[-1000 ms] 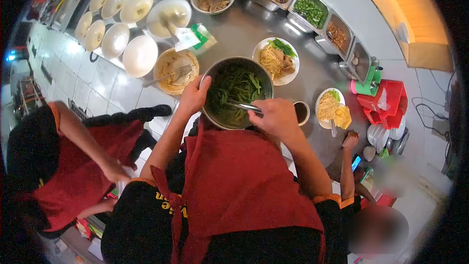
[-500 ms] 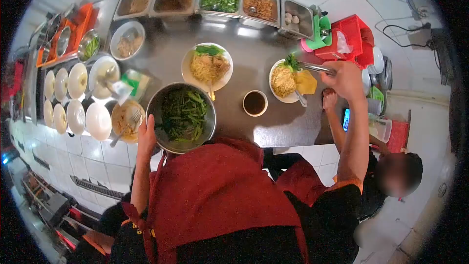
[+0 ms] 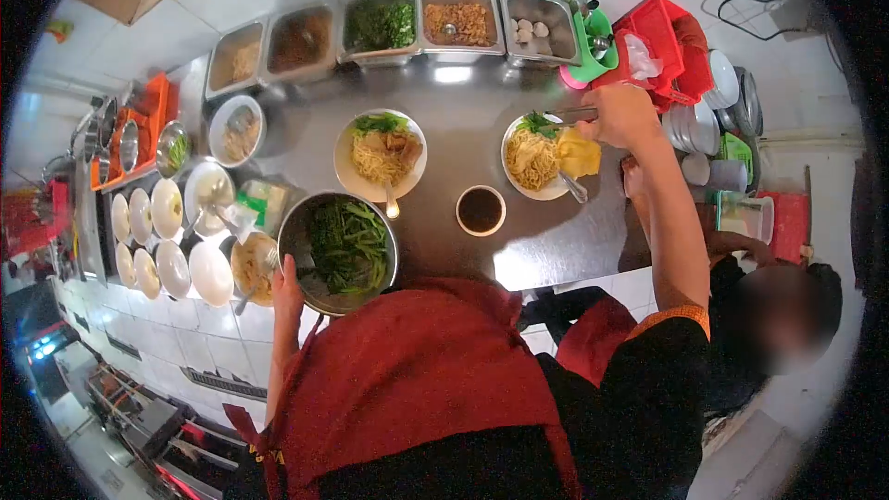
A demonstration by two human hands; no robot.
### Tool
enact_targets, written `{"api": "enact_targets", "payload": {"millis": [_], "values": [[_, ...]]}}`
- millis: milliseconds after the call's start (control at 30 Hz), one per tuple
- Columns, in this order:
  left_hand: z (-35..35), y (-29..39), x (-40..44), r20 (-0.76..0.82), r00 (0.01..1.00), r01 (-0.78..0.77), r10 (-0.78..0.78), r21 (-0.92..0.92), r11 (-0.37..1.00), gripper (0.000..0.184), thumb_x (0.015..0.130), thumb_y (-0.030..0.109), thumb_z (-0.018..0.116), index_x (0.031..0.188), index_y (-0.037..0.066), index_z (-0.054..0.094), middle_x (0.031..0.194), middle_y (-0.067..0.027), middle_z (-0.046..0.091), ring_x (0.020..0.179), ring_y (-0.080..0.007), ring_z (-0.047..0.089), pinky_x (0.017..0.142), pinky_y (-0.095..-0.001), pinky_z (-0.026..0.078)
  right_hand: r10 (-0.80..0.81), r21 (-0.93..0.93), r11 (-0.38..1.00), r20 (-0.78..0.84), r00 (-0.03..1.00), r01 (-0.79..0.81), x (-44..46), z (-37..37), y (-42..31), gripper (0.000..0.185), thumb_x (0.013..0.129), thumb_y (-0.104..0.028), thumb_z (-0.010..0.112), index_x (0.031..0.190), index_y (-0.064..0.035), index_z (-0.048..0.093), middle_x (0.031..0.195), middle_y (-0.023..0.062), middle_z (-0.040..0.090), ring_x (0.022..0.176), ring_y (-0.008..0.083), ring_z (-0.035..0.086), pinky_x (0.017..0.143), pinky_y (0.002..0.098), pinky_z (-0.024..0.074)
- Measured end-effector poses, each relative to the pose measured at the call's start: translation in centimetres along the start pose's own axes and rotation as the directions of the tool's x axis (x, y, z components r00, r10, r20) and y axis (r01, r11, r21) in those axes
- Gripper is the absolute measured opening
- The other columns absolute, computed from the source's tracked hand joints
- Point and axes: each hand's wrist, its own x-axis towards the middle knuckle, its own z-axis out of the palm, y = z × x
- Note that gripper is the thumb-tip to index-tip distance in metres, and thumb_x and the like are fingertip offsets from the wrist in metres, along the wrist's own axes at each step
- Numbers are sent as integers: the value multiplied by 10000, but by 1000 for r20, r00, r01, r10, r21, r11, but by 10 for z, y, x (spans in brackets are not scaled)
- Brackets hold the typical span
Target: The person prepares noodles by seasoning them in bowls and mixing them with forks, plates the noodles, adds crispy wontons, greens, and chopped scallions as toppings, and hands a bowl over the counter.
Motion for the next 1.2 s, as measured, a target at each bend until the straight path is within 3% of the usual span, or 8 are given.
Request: {"api": "enact_targets", "payload": {"millis": [133,233,433,867,933,1033,1100,1200], "values": [[5,-20,11,-102,986,-115,129,135,984,595,993,475,441,1237,-49,582,1141,-162,644,1057,-267,589,908,-359,447,4,9,1000,-33,999,-3,-5,-2,-1,337,692,-386,717,927,-145,739,794,142,692,795,327,678,760,451,542],[2,-2,5,-22,998,60,-58,83,995,596,991,480,441,1207,-52,599,1091,-151,653,1007,-248,597,862,-360,458,-42,19,999,-52,998,43,4,29,-4,319,690,-381,720,907,-148,744,753,142,683,780,329,678,754,452,542],[10,30,-13,-114,993,-19,37,153,988,604,977,497,472,1205,-47,601,1099,-146,651,1013,-241,591,876,-361,449,-83,78,993,-88,993,90,-7,36,-5,370,735,-421,746,959,-128,720,845,140,695,840,320,682,739,439,545],[2,38,-16,10,998,64,-66,176,982,629,930,518,570,1208,-46,556,1071,-112,627,926,-215,595,821,-350,477,164,265,958,-206,965,-106,-41,59,10,385,733,-432,735,953,-116,724,893,134,698,869,306,680,767,438,542],[-4,3,-6,56,979,-200,195,125,972,609,930,514,572,1175,-44,574,1048,-110,628,899,-196,593,785,-347,487,183,283,953,-239,954,-112,-52,46,6,393,741,-449,719,952,-117,724,900,136,697,867,311,679,766,441,542],[2,9,-9,-3,963,-257,269,282,924,586,942,504,551,1155,-40,591,1033,-116,631,885,-211,592,784,-360,489,232,273,949,-272,934,-156,-64,22,-1,414,753,-471,687,975,-123,724,905,143,695,870,314,677,764,443,541],[7,36,-21,-72,997,10,6,216,976,588,954,495,522,1176,-45,591,1077,-146,639,959,-244,601,836,-373,476,272,273,939,-210,939,-211,-70,10,-8,436,762,-465,689,1043,-133,716,914,145,701,876,321,674,786,430,536],[7,30,-18,-84,994,-54,76,245,968,620,959,502,493,1225,-53,568,1144,-181,635,1050,-274,594,893,-381,454,257,349,925,-291,922,-148,-80,-7,-22,449,757,-457,696,1058,-124,712,899,151,699,863,337,670,769,441,535]]}}
